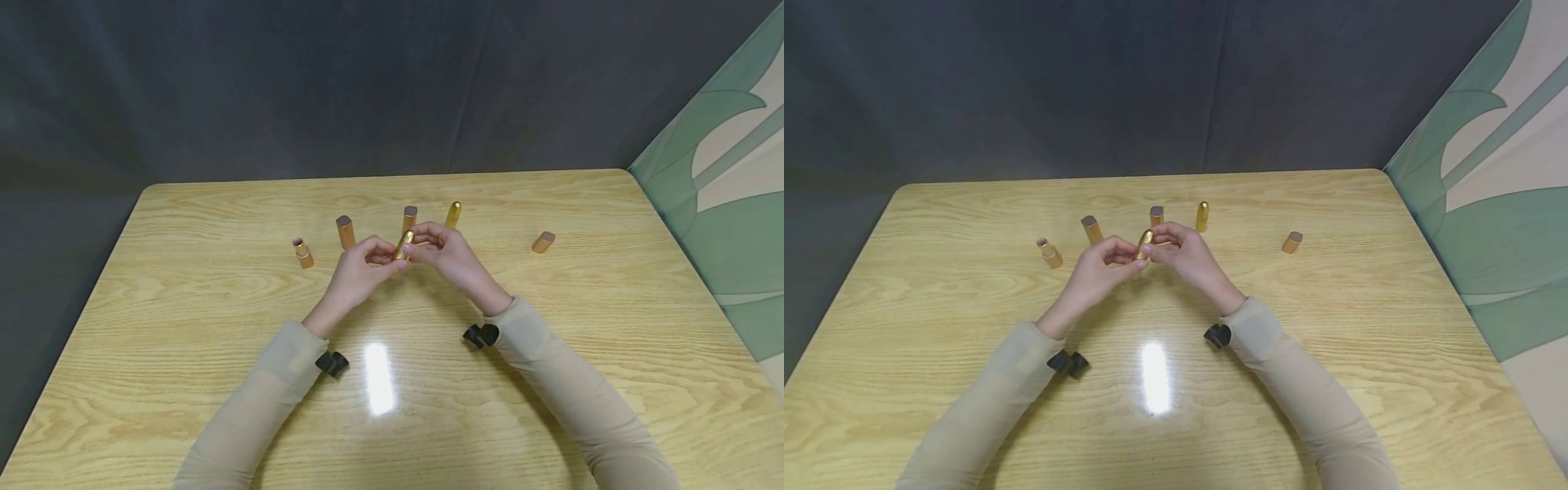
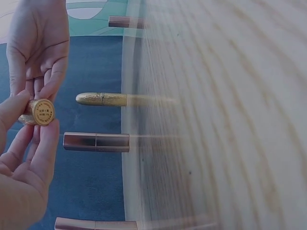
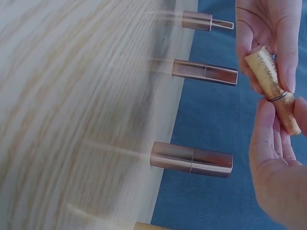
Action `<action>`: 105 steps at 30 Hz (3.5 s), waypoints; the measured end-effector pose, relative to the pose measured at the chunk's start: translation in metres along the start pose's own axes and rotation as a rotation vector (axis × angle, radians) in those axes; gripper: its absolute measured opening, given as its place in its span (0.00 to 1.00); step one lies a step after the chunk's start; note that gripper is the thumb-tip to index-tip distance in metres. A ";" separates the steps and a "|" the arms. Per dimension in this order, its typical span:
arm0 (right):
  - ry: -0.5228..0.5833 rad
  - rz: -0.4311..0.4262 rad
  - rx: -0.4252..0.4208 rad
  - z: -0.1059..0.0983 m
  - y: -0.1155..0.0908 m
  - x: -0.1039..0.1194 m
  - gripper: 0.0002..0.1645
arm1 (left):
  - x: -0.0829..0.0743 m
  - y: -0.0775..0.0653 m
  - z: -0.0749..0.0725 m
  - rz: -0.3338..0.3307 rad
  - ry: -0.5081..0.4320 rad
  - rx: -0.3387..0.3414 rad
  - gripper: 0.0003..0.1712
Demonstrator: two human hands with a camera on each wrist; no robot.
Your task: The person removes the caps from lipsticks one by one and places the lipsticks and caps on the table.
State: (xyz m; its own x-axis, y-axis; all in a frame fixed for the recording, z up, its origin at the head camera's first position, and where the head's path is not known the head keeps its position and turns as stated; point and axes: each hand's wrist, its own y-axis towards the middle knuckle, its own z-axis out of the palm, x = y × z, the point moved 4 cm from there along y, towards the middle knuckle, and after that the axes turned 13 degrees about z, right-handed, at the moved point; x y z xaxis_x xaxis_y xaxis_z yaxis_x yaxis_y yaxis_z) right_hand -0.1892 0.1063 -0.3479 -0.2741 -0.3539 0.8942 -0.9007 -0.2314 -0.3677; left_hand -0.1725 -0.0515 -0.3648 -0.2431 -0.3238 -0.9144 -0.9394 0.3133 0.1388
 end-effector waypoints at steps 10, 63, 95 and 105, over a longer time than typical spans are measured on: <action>0.085 -0.007 0.036 -0.001 -0.001 -0.001 0.11 | -0.003 0.000 0.000 -0.002 -0.007 0.020 0.18; 0.196 0.031 0.088 -0.007 0.005 -0.009 0.10 | 0.003 0.001 0.000 -0.013 -0.048 0.122 0.23; 0.225 0.023 -0.015 -0.025 0.006 -0.009 0.14 | 0.009 0.000 -0.010 -0.048 -0.038 0.097 0.26; 0.222 0.013 -0.032 -0.029 0.008 -0.011 0.14 | 0.006 -0.001 -0.015 -0.051 -0.050 0.086 0.26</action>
State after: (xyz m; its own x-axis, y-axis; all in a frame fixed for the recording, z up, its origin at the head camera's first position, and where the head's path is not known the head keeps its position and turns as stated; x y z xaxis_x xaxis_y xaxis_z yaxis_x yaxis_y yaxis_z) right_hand -0.2029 0.1347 -0.3528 -0.3501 -0.1480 0.9250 -0.9058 -0.1981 -0.3745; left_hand -0.1762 -0.0675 -0.3644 -0.1808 -0.2969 -0.9376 -0.9257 0.3735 0.0602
